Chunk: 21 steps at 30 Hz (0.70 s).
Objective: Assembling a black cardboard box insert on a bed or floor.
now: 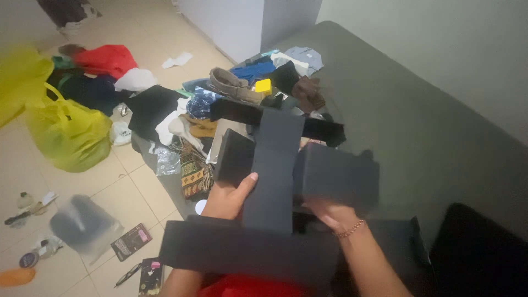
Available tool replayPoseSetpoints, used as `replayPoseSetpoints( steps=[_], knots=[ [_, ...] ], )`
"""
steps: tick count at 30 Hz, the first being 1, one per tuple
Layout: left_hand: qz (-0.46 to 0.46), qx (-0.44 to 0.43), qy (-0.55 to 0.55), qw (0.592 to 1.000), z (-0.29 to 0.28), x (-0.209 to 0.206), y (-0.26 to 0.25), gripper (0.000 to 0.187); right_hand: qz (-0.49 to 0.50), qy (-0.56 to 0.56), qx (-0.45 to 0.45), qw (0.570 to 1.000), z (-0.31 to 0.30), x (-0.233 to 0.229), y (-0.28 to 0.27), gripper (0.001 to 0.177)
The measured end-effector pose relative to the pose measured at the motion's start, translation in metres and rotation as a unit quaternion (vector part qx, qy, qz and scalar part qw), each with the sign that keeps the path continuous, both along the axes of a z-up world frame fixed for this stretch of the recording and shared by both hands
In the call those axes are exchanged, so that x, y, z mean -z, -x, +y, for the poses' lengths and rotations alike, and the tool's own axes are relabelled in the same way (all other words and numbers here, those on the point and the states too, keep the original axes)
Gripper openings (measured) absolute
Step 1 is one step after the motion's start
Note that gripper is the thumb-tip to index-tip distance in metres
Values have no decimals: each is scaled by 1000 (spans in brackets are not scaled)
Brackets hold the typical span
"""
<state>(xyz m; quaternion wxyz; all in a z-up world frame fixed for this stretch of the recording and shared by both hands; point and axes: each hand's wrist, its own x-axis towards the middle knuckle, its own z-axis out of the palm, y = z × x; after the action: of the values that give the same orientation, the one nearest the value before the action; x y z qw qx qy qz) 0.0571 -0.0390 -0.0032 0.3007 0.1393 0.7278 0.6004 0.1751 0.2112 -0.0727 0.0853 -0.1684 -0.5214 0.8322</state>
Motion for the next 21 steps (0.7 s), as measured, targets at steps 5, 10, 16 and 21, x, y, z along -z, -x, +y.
replayPoseSetpoints(
  steps=[5,10,16,21],
  knots=[
    [15,53,3,998,4,19,10,53,24,-245,36,968,36,23,23,35],
    [67,77,151,983,8,30,14,73,97,-331,27,938,57,43,26,41],
    [-61,54,-26,996,12,34,22,56,246,-43,-78,965,44,25,9,42],
    [-301,-35,-203,931,17,20,5,67,242,-23,-116,963,25,17,7,42]
  ],
)
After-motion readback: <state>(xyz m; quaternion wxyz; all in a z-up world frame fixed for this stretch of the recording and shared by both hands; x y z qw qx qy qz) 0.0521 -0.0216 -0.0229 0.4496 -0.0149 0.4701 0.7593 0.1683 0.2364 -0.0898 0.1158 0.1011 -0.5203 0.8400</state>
